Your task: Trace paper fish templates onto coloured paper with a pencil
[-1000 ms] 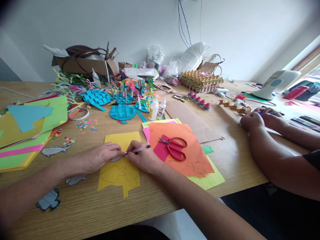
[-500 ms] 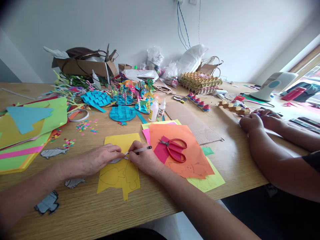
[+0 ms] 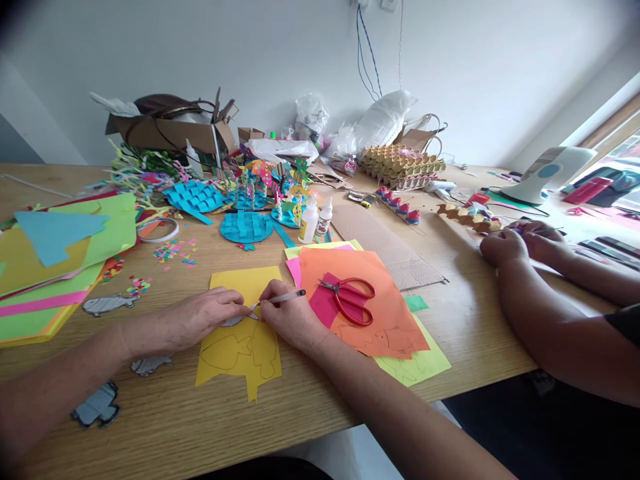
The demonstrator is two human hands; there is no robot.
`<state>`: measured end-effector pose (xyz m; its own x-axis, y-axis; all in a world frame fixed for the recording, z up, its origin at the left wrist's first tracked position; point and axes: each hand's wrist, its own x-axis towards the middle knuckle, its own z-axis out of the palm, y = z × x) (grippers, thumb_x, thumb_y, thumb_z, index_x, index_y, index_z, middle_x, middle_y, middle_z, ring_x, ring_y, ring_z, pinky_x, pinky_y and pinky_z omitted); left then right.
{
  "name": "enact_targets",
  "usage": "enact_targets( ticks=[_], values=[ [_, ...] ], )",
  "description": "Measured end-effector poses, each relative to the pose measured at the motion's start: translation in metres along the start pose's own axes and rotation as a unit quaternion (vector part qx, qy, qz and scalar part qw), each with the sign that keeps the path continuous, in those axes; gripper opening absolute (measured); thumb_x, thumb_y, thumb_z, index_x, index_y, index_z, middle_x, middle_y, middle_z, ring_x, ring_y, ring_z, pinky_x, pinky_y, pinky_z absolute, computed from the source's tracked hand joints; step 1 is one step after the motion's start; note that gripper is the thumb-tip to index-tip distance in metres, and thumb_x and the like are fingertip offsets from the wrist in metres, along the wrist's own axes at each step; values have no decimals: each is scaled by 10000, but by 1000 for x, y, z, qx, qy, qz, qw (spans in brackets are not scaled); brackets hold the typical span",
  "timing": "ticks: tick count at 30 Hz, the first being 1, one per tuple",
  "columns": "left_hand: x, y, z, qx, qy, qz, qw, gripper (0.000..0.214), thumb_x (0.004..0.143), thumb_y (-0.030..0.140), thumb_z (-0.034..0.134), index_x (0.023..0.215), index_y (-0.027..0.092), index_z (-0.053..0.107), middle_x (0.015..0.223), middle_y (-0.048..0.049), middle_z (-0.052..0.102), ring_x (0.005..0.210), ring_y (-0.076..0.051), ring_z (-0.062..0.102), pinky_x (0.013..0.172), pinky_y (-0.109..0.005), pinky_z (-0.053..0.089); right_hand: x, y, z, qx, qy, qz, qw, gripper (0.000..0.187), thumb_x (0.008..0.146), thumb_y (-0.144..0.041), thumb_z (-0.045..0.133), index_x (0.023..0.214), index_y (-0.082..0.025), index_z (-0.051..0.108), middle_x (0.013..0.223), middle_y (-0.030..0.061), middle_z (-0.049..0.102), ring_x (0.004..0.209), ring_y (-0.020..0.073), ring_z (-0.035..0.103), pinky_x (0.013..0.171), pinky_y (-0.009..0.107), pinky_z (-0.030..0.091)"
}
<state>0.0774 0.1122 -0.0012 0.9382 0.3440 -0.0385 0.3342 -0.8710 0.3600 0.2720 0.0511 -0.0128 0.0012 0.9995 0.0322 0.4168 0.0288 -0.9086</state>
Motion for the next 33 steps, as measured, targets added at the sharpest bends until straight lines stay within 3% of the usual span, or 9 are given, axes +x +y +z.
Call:
enact_targets(
  ticks=[12,33],
  values=[
    [0,1,0,3,-1,-3,1000,340,926,55,314,1098,234,546,965,-13,526,911,-165,496,760,-246,364,2,1,1,4,13,-4,1000,134,666,-87,468,679,-219,478,539,-62,564,501,111,494,462,212,357],
    [1,7,-3,0,-12,-24,1000,332,939,75,310,1119,223,547,961,-16,525,898,-161,500,751,-242,381,4,-4,1,-13,-20,-1,1000,149,645,-64,460,671,-204,504,534,-54,559,499,107,488,442,196,324]
  ],
)
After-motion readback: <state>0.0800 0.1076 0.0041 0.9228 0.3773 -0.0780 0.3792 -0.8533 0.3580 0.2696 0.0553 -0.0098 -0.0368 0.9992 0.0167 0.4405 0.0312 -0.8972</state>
